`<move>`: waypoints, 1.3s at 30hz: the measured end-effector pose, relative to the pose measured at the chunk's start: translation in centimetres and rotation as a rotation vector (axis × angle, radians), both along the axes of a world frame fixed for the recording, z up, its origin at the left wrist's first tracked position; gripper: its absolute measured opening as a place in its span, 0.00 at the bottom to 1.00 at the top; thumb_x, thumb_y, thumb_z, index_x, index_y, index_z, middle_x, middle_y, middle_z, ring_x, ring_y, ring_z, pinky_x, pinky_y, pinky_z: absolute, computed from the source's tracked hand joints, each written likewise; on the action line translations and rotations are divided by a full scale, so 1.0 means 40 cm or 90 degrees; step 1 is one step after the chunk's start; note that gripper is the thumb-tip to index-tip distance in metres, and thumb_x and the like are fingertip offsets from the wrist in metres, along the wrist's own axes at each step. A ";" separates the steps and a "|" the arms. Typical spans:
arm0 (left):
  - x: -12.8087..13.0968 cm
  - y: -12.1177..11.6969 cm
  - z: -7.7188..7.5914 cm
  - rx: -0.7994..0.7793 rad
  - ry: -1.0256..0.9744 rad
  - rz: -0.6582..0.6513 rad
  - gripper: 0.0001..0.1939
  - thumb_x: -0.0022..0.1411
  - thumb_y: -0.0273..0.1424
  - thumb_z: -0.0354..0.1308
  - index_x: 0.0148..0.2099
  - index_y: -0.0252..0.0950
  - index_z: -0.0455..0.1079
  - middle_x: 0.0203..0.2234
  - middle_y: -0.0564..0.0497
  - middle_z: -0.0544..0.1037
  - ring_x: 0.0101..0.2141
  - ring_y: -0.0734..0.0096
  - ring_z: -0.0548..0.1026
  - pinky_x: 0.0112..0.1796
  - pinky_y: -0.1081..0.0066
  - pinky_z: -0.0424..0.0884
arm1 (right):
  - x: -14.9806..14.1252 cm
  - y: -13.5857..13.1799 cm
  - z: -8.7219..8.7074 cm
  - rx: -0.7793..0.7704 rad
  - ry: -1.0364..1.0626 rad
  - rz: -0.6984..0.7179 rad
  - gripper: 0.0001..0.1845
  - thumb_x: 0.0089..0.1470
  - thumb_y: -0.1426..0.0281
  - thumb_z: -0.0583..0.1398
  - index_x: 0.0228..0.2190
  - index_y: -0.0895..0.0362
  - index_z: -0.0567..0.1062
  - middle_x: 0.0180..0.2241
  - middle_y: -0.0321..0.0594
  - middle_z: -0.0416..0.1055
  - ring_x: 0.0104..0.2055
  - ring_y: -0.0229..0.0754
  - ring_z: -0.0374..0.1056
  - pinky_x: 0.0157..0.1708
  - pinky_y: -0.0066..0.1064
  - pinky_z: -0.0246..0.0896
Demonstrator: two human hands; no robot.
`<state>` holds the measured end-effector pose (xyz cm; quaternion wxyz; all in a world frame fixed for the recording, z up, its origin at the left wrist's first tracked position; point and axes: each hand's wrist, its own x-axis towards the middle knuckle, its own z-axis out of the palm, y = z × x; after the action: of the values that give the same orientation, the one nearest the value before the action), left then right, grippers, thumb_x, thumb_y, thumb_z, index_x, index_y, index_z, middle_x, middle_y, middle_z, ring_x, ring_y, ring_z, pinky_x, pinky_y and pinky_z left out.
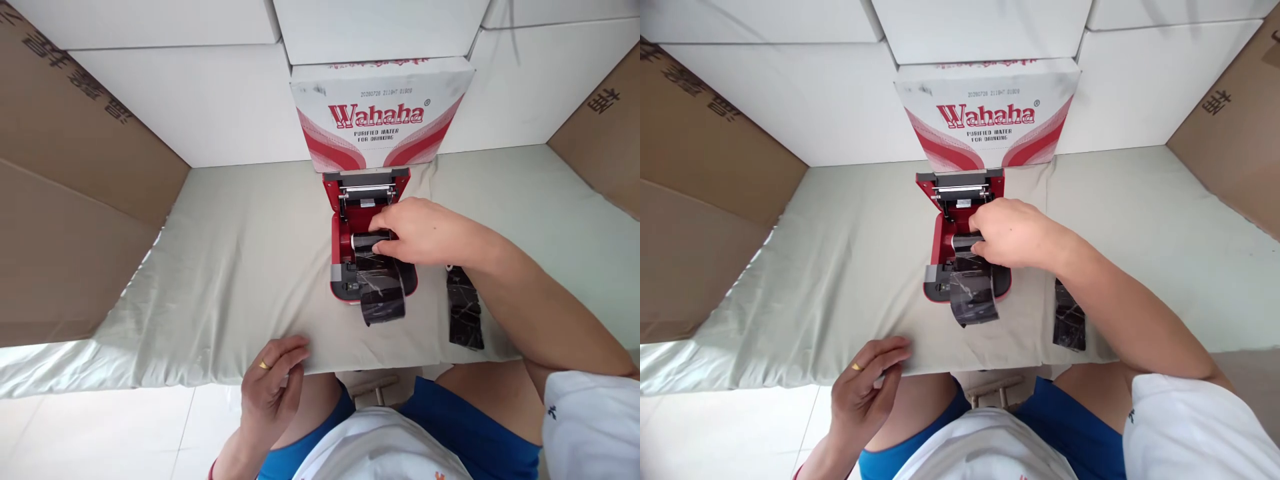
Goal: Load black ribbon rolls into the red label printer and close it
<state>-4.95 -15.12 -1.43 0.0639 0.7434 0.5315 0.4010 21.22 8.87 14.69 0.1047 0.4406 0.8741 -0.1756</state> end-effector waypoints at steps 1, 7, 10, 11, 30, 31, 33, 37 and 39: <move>0.002 0.001 0.005 -0.001 -0.007 0.005 0.15 0.72 0.14 0.56 0.47 0.38 0.78 0.45 0.47 0.84 0.42 0.71 0.85 0.43 0.75 0.84 | -0.008 0.001 0.004 -0.007 -0.023 -0.004 0.15 0.69 0.63 0.61 0.50 0.51 0.85 0.45 0.39 0.82 0.41 0.39 0.70 0.41 0.31 0.56; 0.054 0.052 0.047 0.116 -0.036 0.013 0.35 0.70 0.23 0.71 0.75 0.40 0.68 0.63 0.38 0.79 0.64 0.55 0.81 0.61 0.59 0.82 | -0.042 -0.006 0.017 -0.018 -0.141 0.037 0.12 0.68 0.66 0.61 0.46 0.55 0.83 0.43 0.44 0.81 0.40 0.42 0.69 0.39 0.33 0.50; 0.104 0.105 0.061 0.160 -0.012 -0.052 0.42 0.75 0.33 0.70 0.83 0.47 0.57 0.72 0.37 0.73 0.70 0.52 0.76 0.72 0.47 0.73 | -0.062 0.003 0.010 -0.033 -0.178 0.072 0.12 0.67 0.67 0.62 0.44 0.58 0.84 0.40 0.46 0.80 0.37 0.42 0.68 0.39 0.34 0.51; 0.120 0.124 0.064 0.176 -0.002 -0.065 0.43 0.77 0.37 0.69 0.84 0.47 0.54 0.73 0.37 0.73 0.72 0.52 0.74 0.74 0.45 0.71 | -0.066 0.006 0.009 -0.035 -0.184 0.083 0.12 0.67 0.67 0.62 0.44 0.59 0.85 0.39 0.47 0.79 0.37 0.41 0.67 0.39 0.34 0.51; 0.169 0.207 0.092 0.264 0.048 -0.086 0.16 0.76 0.21 0.60 0.56 0.42 0.84 0.48 0.47 0.89 0.62 0.59 0.78 0.68 0.53 0.77 | 0.027 0.017 0.049 0.186 0.172 -0.044 0.32 0.78 0.55 0.49 0.69 0.59 0.75 0.64 0.52 0.76 0.64 0.52 0.70 0.63 0.40 0.61; 0.168 0.205 0.093 0.261 0.053 -0.082 0.16 0.76 0.21 0.60 0.57 0.43 0.84 0.48 0.47 0.89 0.62 0.58 0.78 0.68 0.53 0.77 | 0.033 0.012 0.055 0.170 0.162 -0.037 0.30 0.78 0.55 0.49 0.65 0.59 0.78 0.59 0.51 0.78 0.58 0.50 0.73 0.60 0.39 0.61; 0.166 0.199 0.092 0.256 0.059 -0.067 0.18 0.75 0.22 0.60 0.58 0.47 0.83 0.49 0.48 0.89 0.63 0.58 0.78 0.67 0.52 0.77 | 0.051 -0.003 0.067 0.148 0.155 0.003 0.28 0.78 0.56 0.49 0.59 0.57 0.81 0.52 0.47 0.81 0.51 0.45 0.73 0.54 0.37 0.60; 0.164 0.193 0.089 0.244 0.057 -0.061 0.22 0.73 0.22 0.61 0.61 0.49 0.82 0.50 0.49 0.89 0.65 0.57 0.78 0.69 0.51 0.75 | 0.086 -0.031 0.065 0.104 0.120 0.137 0.21 0.74 0.66 0.51 0.48 0.56 0.84 0.41 0.42 0.81 0.43 0.42 0.71 0.46 0.35 0.57; 0.156 0.200 0.092 0.239 0.033 -0.095 0.24 0.71 0.20 0.61 0.64 0.45 0.80 0.52 0.47 0.89 0.66 0.58 0.79 0.72 0.51 0.72 | 0.092 -0.041 0.057 0.091 0.090 0.191 0.18 0.69 0.73 0.52 0.41 0.57 0.83 0.35 0.41 0.78 0.38 0.40 0.69 0.40 0.34 0.53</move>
<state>1.29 -7.14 2.24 -0.0602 0.7898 0.3919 0.4680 24.89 7.21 16.97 0.0368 0.2985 0.9453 -0.1262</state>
